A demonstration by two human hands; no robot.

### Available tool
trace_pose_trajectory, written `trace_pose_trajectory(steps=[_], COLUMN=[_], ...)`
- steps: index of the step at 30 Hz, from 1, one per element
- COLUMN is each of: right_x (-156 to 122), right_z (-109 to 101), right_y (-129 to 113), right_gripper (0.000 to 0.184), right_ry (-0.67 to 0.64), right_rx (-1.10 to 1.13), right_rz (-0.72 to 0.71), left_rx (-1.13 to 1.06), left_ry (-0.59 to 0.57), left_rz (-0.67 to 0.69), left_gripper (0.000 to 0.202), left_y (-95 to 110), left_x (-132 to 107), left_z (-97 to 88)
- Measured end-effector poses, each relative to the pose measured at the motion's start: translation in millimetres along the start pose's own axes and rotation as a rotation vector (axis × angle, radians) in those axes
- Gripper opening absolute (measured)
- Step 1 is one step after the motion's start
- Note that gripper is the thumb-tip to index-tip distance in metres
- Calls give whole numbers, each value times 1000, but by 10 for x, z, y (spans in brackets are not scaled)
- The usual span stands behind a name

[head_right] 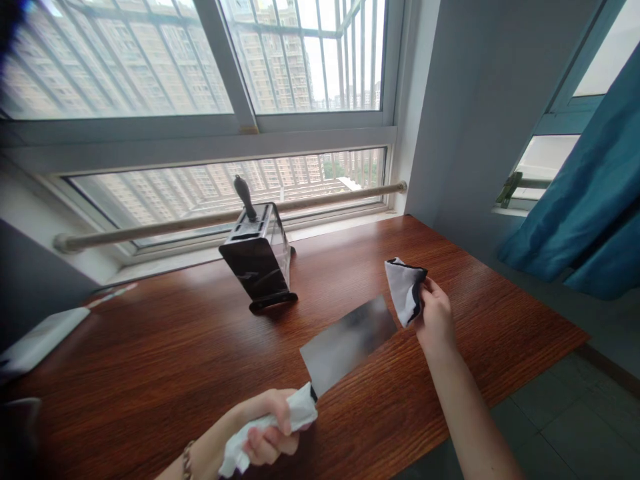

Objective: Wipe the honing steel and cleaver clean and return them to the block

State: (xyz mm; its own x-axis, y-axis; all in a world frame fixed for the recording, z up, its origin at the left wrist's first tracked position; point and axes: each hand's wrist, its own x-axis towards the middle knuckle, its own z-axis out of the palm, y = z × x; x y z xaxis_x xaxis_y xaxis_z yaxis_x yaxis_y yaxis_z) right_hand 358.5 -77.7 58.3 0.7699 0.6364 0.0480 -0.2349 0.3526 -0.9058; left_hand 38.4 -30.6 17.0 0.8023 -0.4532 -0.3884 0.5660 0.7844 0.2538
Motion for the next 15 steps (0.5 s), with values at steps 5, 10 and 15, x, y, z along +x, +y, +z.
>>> trace_pose_trajectory(steps=[5, 10, 15], right_x=[-419, -1030, -1364], right_z=[66, 269, 384], right_y=[146, 294, 251], right_gripper=[23, 39, 39], right_ry=[-62, -781, -1174], right_rx=[-674, -829, -822], right_rz=[-438, -833, -837], left_rx=[-82, -218, -301], left_ry=[-83, -191, -230], left_rz=[92, 116, 126], left_gripper=[23, 24, 19], left_y=[-6, -25, -62], left_x=[-19, -27, -43], left_z=[-6, -71, -172])
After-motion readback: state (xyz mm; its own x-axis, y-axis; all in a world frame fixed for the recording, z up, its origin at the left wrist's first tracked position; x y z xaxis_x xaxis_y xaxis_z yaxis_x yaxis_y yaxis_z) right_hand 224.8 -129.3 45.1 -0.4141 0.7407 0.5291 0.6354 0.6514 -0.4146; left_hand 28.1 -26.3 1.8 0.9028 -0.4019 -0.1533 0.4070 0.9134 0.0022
